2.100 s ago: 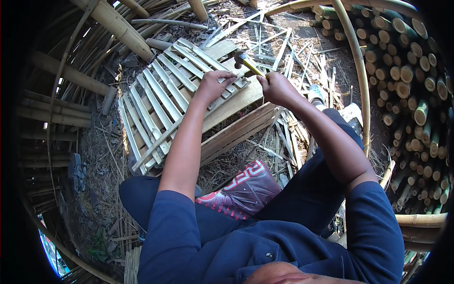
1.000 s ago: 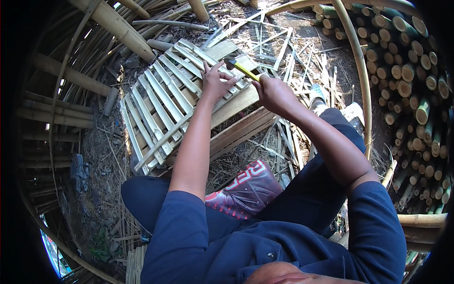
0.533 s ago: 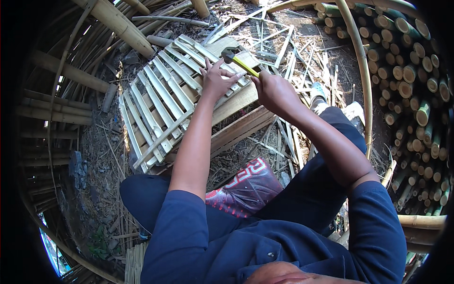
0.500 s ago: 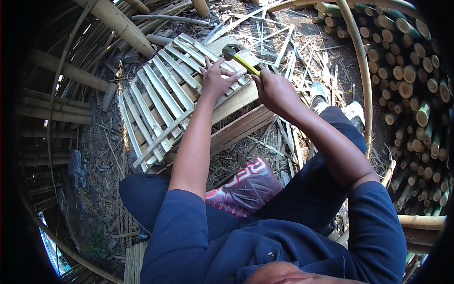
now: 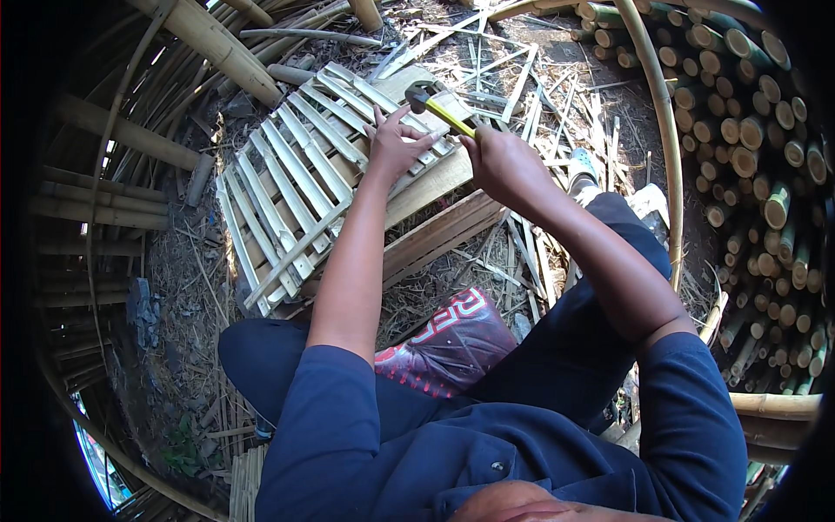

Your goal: The person hammers a nail into a bamboo slat using a hammer. The person holds the slat in place by hand while striking the nail to secure it to a bamboo frame.

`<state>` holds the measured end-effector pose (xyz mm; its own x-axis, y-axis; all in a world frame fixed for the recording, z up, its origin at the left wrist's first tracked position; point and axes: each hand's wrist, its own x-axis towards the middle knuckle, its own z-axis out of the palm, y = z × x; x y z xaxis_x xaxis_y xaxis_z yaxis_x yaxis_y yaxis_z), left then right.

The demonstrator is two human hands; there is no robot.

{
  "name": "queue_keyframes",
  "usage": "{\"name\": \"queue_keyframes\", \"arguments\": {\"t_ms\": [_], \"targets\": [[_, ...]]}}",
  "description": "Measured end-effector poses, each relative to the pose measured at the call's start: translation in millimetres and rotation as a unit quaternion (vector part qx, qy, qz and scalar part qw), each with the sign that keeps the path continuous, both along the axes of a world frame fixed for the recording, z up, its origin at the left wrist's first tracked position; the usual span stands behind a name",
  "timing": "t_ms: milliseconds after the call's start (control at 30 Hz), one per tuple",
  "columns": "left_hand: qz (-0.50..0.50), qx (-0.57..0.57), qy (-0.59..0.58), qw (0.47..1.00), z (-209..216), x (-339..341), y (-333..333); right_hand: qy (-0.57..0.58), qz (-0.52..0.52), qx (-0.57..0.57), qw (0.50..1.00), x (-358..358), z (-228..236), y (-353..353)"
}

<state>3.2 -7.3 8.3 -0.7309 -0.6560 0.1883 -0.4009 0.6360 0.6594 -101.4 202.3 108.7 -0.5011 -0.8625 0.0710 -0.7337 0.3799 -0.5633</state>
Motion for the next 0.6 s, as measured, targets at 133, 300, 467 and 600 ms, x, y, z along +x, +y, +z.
{"name": "queue_keyframes", "arguments": {"t_ms": [133,300,467,600], "targets": [[-0.011,0.000,0.008,1.000,-5,-4,-3,0.034,0.040,0.067,0.996,-8,-31,4],[0.000,-0.022,0.004,1.000,-3,0,-1,0.016,-0.006,-0.036,0.999,7,-1,0],[0.001,-0.003,-0.021,1.000,3,-4,2,0.023,0.016,0.028,0.999,-3,-26,1],[0.001,0.012,-0.026,1.000,4,-3,2,0.019,0.011,0.027,0.999,7,-2,1]]}}
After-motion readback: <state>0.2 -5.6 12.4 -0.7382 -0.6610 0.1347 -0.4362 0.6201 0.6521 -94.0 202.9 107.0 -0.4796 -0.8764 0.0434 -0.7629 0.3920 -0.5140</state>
